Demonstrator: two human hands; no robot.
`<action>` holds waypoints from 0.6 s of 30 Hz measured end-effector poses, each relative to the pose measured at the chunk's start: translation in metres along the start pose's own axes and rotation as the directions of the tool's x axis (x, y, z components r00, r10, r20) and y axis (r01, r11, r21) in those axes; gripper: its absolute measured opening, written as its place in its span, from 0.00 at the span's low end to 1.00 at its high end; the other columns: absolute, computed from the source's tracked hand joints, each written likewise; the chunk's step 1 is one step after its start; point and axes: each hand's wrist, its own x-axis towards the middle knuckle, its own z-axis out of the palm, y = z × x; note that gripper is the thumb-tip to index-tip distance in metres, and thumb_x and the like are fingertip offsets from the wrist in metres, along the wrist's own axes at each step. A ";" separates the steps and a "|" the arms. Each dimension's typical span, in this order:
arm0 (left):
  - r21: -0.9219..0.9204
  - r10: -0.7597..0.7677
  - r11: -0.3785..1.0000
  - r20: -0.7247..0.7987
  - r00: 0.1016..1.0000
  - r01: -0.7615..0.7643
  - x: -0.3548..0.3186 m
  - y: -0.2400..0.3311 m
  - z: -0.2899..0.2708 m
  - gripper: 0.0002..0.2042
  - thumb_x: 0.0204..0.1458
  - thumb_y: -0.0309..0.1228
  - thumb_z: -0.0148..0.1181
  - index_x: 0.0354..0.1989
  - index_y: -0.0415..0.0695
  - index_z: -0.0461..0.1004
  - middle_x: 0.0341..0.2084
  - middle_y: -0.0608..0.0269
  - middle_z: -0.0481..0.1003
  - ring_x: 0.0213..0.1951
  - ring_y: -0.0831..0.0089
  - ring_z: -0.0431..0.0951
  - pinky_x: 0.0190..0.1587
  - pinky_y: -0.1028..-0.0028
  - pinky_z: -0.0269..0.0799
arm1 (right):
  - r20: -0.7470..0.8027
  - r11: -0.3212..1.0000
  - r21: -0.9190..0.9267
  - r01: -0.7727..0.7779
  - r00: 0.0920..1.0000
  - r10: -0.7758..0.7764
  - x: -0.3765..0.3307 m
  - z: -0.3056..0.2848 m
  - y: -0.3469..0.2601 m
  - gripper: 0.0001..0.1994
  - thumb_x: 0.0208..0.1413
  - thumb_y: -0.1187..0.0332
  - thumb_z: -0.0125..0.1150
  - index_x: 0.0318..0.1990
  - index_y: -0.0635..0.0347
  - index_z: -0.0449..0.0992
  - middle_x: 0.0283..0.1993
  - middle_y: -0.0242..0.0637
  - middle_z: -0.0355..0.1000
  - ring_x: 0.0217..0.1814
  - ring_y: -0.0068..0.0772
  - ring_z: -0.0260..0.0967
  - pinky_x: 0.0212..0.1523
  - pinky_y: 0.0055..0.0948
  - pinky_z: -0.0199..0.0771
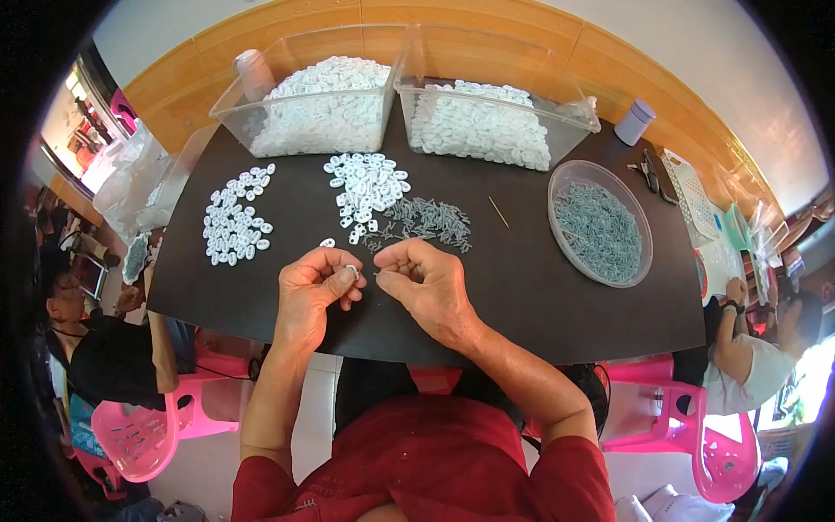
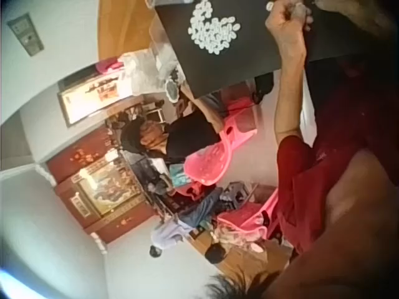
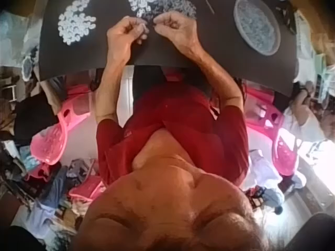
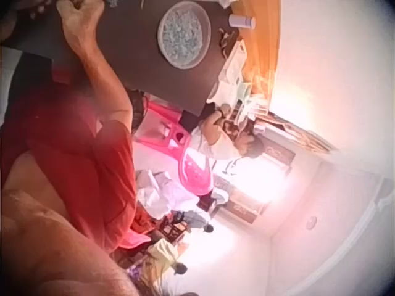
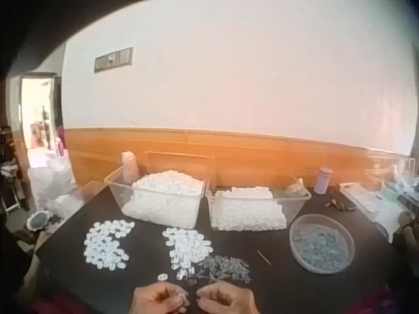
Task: Manually inserting small metal rings into white plastic components.
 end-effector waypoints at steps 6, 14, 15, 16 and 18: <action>-0.151 -0.062 0.986 0.042 0.997 0.068 -0.008 -0.005 0.009 0.05 0.53 0.25 0.57 0.34 0.36 0.73 0.22 0.62 0.74 0.21 0.80 0.72 0.22 0.83 0.66 | -0.029 0.996 0.029 0.089 0.996 -0.088 -0.004 0.006 0.002 0.08 0.49 0.77 0.60 0.38 0.66 0.73 0.31 0.29 0.72 0.30 0.13 0.64 0.31 0.16 0.66; -0.135 -0.063 0.989 0.019 0.998 0.065 -0.016 -0.007 0.011 0.06 0.52 0.24 0.58 0.35 0.34 0.74 0.23 0.59 0.74 0.20 0.77 0.73 0.21 0.81 0.68 | -0.022 0.993 -0.031 0.112 0.993 -0.113 -0.007 0.005 0.003 0.09 0.48 0.77 0.61 0.39 0.65 0.74 0.30 0.29 0.71 0.29 0.12 0.63 0.30 0.16 0.65; -0.136 -0.063 0.989 0.017 0.998 0.064 -0.017 -0.007 0.011 0.06 0.52 0.24 0.58 0.35 0.34 0.74 0.23 0.59 0.74 0.20 0.77 0.73 0.21 0.81 0.68 | -0.020 0.993 -0.032 0.112 0.993 -0.113 -0.008 0.005 0.002 0.09 0.48 0.77 0.61 0.39 0.65 0.74 0.30 0.29 0.71 0.29 0.12 0.63 0.30 0.16 0.65; -0.180 -0.045 0.983 -0.002 0.999 0.043 -0.017 -0.009 0.012 0.06 0.52 0.24 0.58 0.36 0.34 0.74 0.23 0.59 0.75 0.21 0.76 0.73 0.22 0.80 0.69 | 0.003 0.996 -0.053 0.066 0.998 -0.066 -0.010 0.005 -0.002 0.09 0.49 0.78 0.60 0.39 0.66 0.73 0.33 0.30 0.71 0.34 0.15 0.66 0.35 0.18 0.68; -0.225 -0.028 0.974 -0.022 0.999 0.022 -0.017 -0.012 0.013 0.07 0.51 0.24 0.58 0.36 0.34 0.74 0.24 0.58 0.75 0.22 0.76 0.74 0.23 0.79 0.70 | 0.026 0.997 -0.077 0.019 1.000 -0.017 -0.011 0.005 -0.004 0.09 0.50 0.80 0.59 0.40 0.67 0.72 0.36 0.32 0.71 0.38 0.17 0.69 0.39 0.19 0.70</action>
